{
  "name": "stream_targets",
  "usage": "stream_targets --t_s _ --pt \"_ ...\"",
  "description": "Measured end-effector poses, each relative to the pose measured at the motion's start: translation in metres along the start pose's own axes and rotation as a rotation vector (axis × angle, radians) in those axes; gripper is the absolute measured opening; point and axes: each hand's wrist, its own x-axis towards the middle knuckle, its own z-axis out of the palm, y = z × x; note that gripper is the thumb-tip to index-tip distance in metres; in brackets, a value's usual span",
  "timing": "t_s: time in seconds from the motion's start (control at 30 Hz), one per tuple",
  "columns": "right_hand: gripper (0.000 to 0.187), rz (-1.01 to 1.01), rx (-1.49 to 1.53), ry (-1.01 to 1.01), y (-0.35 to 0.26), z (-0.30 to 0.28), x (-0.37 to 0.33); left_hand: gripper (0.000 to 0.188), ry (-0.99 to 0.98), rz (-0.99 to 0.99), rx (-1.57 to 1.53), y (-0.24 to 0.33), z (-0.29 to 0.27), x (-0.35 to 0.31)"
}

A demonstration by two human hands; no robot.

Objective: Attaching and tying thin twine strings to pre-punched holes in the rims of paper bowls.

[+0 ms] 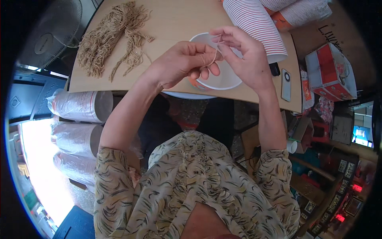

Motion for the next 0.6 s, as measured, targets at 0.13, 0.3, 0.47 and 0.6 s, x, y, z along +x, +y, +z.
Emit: stream_targets --t_s 0.13,0.3,0.47,0.6 --pt "0.022 0.305 0.011 0.018 0.001 -0.007 -0.006 0.030 -0.059 -0.050 -0.148 0.002 0.000 -0.003" --pt "0.015 0.463 0.091 -0.043 -0.010 -0.035 -0.029 0.033 -0.091 -0.030 -0.233 -0.001 -0.005 -0.001" --pt "0.020 0.210 0.140 0.011 -0.017 -0.012 -0.040 0.029 -0.084 -0.028 -0.216 -0.004 -0.006 -0.001" --pt "0.019 0.161 0.052 -0.078 -0.022 -0.013 -0.033 0.026 -0.117 -0.023 -0.167 -0.002 -0.006 0.000"
